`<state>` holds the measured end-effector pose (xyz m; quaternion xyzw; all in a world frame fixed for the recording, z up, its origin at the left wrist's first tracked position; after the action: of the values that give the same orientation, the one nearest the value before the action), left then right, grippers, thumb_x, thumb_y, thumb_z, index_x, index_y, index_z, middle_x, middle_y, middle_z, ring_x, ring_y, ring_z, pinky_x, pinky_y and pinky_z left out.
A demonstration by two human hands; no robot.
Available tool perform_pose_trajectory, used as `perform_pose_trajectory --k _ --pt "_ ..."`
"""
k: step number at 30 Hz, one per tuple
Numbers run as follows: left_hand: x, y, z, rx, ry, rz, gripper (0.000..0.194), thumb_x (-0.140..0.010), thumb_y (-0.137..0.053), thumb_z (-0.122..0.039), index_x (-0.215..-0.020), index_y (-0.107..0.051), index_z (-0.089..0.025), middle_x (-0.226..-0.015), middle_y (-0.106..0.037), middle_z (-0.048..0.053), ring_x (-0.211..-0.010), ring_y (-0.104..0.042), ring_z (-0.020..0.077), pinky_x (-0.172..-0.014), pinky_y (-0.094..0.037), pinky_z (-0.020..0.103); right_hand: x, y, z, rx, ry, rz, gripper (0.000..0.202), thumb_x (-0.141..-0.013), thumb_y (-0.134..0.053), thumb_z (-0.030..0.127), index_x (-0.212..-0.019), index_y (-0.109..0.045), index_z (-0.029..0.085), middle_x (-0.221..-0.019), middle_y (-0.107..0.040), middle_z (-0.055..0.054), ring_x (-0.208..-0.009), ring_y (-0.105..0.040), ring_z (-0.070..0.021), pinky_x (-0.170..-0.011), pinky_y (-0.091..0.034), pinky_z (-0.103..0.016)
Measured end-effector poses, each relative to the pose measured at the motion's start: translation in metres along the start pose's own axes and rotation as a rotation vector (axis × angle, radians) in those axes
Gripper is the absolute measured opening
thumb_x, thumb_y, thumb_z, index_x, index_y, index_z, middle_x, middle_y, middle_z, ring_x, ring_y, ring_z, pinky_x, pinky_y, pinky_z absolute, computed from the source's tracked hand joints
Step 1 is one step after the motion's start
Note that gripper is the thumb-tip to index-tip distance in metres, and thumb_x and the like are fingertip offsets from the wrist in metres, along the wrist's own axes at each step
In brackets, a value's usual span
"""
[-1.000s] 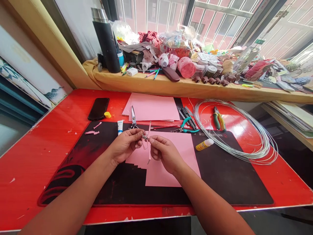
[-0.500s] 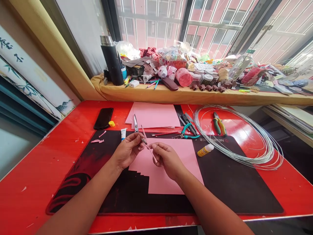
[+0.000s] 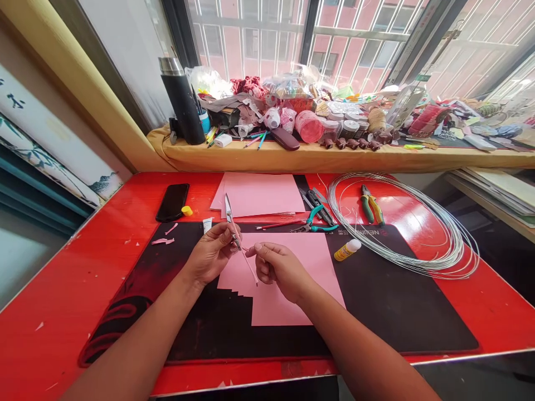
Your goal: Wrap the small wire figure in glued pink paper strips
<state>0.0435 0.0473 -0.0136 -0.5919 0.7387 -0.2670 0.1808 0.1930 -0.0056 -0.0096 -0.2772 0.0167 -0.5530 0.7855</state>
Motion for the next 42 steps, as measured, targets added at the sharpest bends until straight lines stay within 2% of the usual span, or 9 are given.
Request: perform_pose_trajectory --k 6,12,19,24,30,42 --pt "0.001 0.000 0.000 -0.049 0.000 -0.004 0.027 -0.073 -0.098 -0.033 -0.082 -0.078 -0.015 -0.085 -0.063 0.002 -0.073 -0.059 0.0112 -0.065 -0.049 0.023 0.001 0.001 0.001 0.011 -0.001 -0.001 0.039 -0.086 -0.077 0.054 -0.089 -0.073 0.016 -0.055 -0.043 0.008 -0.047 -0.039 -0.0081 -0.052 -0.022 -0.028" --pt "0.001 0.000 -0.001 -0.010 0.000 -0.038 0.028 -0.070 -0.100 -0.031 -0.081 -0.079 -0.016 -0.084 -0.064 0.001 -0.070 -0.057 0.0095 -0.061 -0.048 0.021 0.002 0.000 0.003 0.022 0.018 -0.006 0.039 -0.085 -0.078 0.055 -0.089 -0.072 0.017 -0.056 -0.044 0.008 -0.047 -0.039 -0.0076 -0.052 -0.023 -0.027" --pt "0.001 0.001 0.000 0.020 0.015 -0.090 0.028 -0.069 -0.100 -0.029 -0.082 -0.080 -0.015 -0.077 -0.067 0.002 -0.064 -0.057 0.0090 -0.059 -0.048 0.020 0.002 0.007 0.014 0.201 0.166 -0.139 0.034 -0.083 -0.080 0.049 -0.099 -0.071 0.021 -0.062 -0.052 0.008 -0.048 -0.049 -0.0100 -0.050 -0.033 -0.026" --pt "0.002 -0.004 0.002 0.021 0.027 -0.084 0.028 -0.068 -0.100 -0.028 -0.082 -0.080 -0.014 -0.075 -0.069 0.003 -0.063 -0.058 0.0096 -0.057 -0.047 0.019 0.002 0.004 0.014 0.274 0.210 -0.094 0.028 -0.087 -0.077 0.045 -0.100 -0.070 0.022 -0.062 -0.051 0.008 -0.048 -0.050 -0.0102 -0.050 -0.036 -0.026" --pt "0.003 -0.007 0.005 0.025 0.065 -0.082 0.029 -0.068 -0.101 -0.028 -0.080 -0.080 -0.012 -0.076 -0.069 0.004 -0.063 -0.058 0.0092 -0.057 -0.049 0.019 0.001 0.005 0.012 0.333 0.245 -0.100 0.023 -0.089 -0.075 0.042 -0.096 -0.066 0.022 -0.062 -0.052 0.007 -0.050 -0.051 -0.0116 -0.051 -0.039 -0.026" --pt "0.004 -0.008 0.013 0.059 0.114 -0.068 0.027 -0.071 -0.099 -0.024 -0.083 -0.078 -0.012 -0.074 -0.070 0.003 -0.060 -0.060 0.0090 -0.056 -0.051 0.019 0.000 0.005 0.009 0.282 0.211 -0.074 0.021 -0.087 -0.076 0.041 -0.090 -0.065 0.023 -0.065 -0.054 0.007 -0.049 -0.050 -0.0107 -0.051 -0.040 -0.026"
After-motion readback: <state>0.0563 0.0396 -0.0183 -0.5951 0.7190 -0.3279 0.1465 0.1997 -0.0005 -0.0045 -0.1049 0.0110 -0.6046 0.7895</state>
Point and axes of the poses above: each hand's wrist, its own x-axis away from the middle knuckle, its own y-axis out of the back of the hand, z = x × y, the point moved 7 cm from there along -x, towards the middle knuckle
